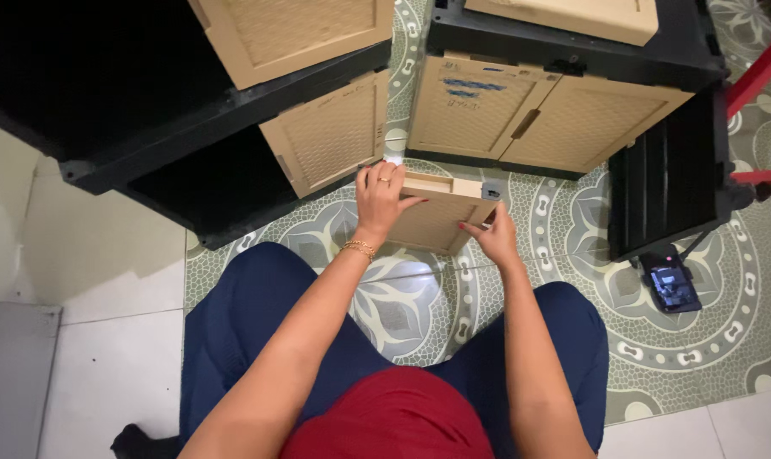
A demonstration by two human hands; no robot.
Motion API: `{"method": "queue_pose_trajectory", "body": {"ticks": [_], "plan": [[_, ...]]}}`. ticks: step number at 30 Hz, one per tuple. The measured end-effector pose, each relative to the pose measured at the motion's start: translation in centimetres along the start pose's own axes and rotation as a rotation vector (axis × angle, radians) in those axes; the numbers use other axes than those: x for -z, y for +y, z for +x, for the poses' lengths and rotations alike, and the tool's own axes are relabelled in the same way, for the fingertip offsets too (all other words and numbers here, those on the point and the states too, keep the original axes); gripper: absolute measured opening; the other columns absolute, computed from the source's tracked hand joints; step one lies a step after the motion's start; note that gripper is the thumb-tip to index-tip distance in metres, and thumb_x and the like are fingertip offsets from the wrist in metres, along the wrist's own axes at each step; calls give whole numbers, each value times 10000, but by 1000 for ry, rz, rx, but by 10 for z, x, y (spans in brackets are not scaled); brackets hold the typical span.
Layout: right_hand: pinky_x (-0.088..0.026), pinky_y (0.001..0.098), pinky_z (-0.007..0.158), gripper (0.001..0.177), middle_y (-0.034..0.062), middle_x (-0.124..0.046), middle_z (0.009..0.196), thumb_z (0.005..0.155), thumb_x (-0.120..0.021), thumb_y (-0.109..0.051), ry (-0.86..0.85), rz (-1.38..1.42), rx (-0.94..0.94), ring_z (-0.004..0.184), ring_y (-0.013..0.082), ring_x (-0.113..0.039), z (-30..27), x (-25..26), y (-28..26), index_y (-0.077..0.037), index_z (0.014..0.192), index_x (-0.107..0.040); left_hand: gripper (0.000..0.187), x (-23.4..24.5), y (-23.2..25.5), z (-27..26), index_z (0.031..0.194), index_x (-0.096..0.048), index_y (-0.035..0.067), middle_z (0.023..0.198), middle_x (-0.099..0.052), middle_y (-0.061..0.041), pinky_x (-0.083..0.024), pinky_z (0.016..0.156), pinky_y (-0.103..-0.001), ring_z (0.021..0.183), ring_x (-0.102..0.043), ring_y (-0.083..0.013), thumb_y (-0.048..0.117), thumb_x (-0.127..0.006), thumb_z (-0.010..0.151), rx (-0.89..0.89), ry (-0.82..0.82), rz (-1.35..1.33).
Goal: The person assembles a small cabinet by inserting beige plastic drawer inserts into a black frame and closing the doors. They handle multiple drawer components and align them into the frame, then close the cabinet doors.
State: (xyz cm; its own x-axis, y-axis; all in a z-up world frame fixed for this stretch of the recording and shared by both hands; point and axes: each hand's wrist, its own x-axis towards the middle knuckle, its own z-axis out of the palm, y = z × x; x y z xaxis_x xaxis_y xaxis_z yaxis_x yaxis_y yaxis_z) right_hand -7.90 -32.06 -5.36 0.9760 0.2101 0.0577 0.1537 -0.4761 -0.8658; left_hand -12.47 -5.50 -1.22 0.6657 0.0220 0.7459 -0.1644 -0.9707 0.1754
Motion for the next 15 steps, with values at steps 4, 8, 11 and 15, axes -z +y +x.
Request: {"method": "queue_pose_trajectory", "body": {"ticks": [4,8,11,15], "plan": [[-603,402,898,597,188,-720,1144,738,-904,-132,2,3,18,1105,285,-713,-7,0,-2,0,1163,-506,734,7,2,-5,1210,-654,57,1182,-638,-90,-398,1061,-478,1182,-561,-271,501,-868,666,-2,-26,-9],[-604,409,884,631,203,-724,1131,732,-910,-137,11,-61,9,1087,291,-722,-7,1,-5,-6,1182,-488,726,11,2,-7,1225,-645,57,1218,-635,-86,-396,1080,-483,1216,-560,-268,482,-871,681,-13,-40,-11],[-602,417,873,653,211,-723,1130,733,-899,-121,20,-82,12,1081,304,-721,-10,-1,-4,-9,1216,-475,728,11,3,-9,1243,-640,55,1226,-636,-84,-393,1087,-485,1225,-559,-266,467,-872,690,6,-73,-6],[-590,423,872,668,205,-725,1130,728,-910,-142,19,-131,38,1073,315,-719,-6,0,-3,-22,1234,-490,752,4,7,-11,1275,-626,50,1256,-643,-106,-375,1120,-484,1258,-550,-280,493,-838,706,14,-114,98]]}}
